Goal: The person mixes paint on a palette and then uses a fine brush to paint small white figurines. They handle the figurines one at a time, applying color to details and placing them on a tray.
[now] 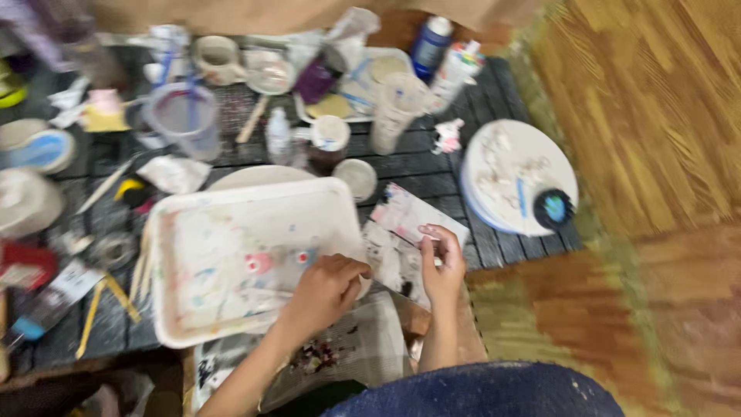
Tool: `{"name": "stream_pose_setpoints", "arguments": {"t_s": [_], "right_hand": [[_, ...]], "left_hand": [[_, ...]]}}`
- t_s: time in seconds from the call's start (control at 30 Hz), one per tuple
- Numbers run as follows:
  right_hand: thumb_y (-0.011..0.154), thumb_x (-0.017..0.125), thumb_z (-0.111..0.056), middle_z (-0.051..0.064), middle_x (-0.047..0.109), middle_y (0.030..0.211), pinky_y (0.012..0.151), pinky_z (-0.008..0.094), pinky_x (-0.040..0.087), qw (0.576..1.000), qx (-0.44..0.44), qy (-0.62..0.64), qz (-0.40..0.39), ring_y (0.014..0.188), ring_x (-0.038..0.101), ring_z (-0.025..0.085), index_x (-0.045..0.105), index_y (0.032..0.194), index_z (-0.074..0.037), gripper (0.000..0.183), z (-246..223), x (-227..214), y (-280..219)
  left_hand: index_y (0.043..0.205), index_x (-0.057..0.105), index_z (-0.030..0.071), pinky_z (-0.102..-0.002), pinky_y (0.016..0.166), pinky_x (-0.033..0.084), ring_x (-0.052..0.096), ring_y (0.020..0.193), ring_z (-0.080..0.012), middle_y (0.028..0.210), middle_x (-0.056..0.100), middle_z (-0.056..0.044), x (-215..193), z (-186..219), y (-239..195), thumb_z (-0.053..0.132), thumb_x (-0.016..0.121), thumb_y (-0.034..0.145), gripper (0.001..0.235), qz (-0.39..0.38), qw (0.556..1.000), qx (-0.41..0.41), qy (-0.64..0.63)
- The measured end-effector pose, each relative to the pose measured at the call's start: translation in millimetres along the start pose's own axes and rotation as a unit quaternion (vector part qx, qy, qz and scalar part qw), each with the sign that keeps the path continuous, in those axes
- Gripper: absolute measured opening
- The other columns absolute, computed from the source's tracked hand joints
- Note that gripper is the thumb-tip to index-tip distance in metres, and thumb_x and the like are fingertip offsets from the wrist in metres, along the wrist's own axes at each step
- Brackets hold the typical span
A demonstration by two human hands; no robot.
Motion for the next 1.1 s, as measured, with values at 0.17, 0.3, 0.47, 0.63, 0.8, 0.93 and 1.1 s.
{"name": "stream_pose_setpoints", "arguments": {"t_s": [0.17,0.3,0.47,0.63,0.8,0.93,1.1], "right_hand": [[0.096,0.074,-0.009,0.006,0.076,0.094,0.074,0.025,0.055,0.986,0.023,-0.144,0.082,0.08,0.069,0.01,0.073,0.101,-0.002,0.009,31,-69,-3],[0.096,0.074,-0.011,0.006,0.078,0.093,0.072,0.025,0.055,0.966,0.077,-0.214,0.125,0.078,0.07,0.01,0.075,0.103,-0.004,0.01,47,-104,-1],[0.095,0.073,-0.018,0.006,0.08,0.097,0.072,0.026,0.057,0.951,0.129,-0.258,0.11,0.079,0.073,0.011,0.077,0.109,-0.011,0.016,66,-121,9],[0.099,0.069,-0.02,0.005,0.079,0.108,0.08,0.028,0.062,0.96,0.078,-0.267,-0.02,0.092,0.076,0.014,0.074,0.114,-0.014,0.017,76,-75,24],[0.092,0.076,-0.024,0.012,0.07,0.126,0.101,0.039,0.053,0.968,0.039,-0.203,-0.144,0.116,0.067,0.025,0.063,0.13,-0.009,0.043,56,-17,39],[0.09,0.077,-0.03,0.016,0.062,0.137,0.108,0.044,0.045,0.949,-0.002,-0.208,-0.235,0.127,0.058,0.033,0.058,0.137,-0.009,0.054,30,23,58],[0.093,0.077,-0.028,0.014,0.07,0.125,0.099,0.041,0.054,0.962,-0.019,-0.153,-0.226,0.116,0.069,0.03,0.058,0.136,-0.013,0.05,11,46,55]], "left_hand": [[0.096,0.071,0.01,-0.047,0.095,0.044,0.065,0.105,-0.0265,0.104,0.073,-0.004,53,20,27,0.011,0.07,0.081,0.015,-0.039,0.994,0.087,0.062],[0.097,0.072,0.01,-0.048,0.096,0.041,0.065,0.106,-0.0259,0.107,0.073,-0.004,67,18,39,0.012,0.07,0.082,0.015,-0.068,0.99,0.084,0.095],[0.099,0.072,0.008,-0.046,0.097,0.04,0.067,0.1,-0.0238,0.105,0.073,-0.006,78,10,45,0.015,0.07,0.086,0.015,-0.12,0.986,0.031,0.116],[0.099,0.073,0.007,-0.045,0.095,0.041,0.067,0.098,-0.0254,0.103,0.073,-0.008,84,9,47,0.015,0.07,0.085,0.016,-0.119,0.985,0.033,0.125],[0.094,0.072,0.007,-0.043,0.095,0.042,0.067,0.096,-0.0248,0.1,0.074,-0.006,87,3,48,0.016,0.07,0.087,0.012,-0.132,0.983,0.022,0.128],[0.094,0.072,0.007,-0.043,0.096,0.042,0.067,0.096,-0.0251,0.1,0.073,-0.007,84,4,45,0.015,0.071,0.085,0.013,-0.12,0.986,0.041,0.113],[0.1,0.072,0.009,-0.045,0.102,0.039,0.066,0.105,-0.0248,0.106,0.072,-0.005,68,13,45,0.012,0.071,0.084,0.016,-0.074,0.99,0.069,0.095]]}}
Point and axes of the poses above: each hand's wrist, its own y-axis towards the middle knuckle, its own x-axis out of the palm, z = x × y, the point moved 3 cm from there along y, towards the middle knuckle
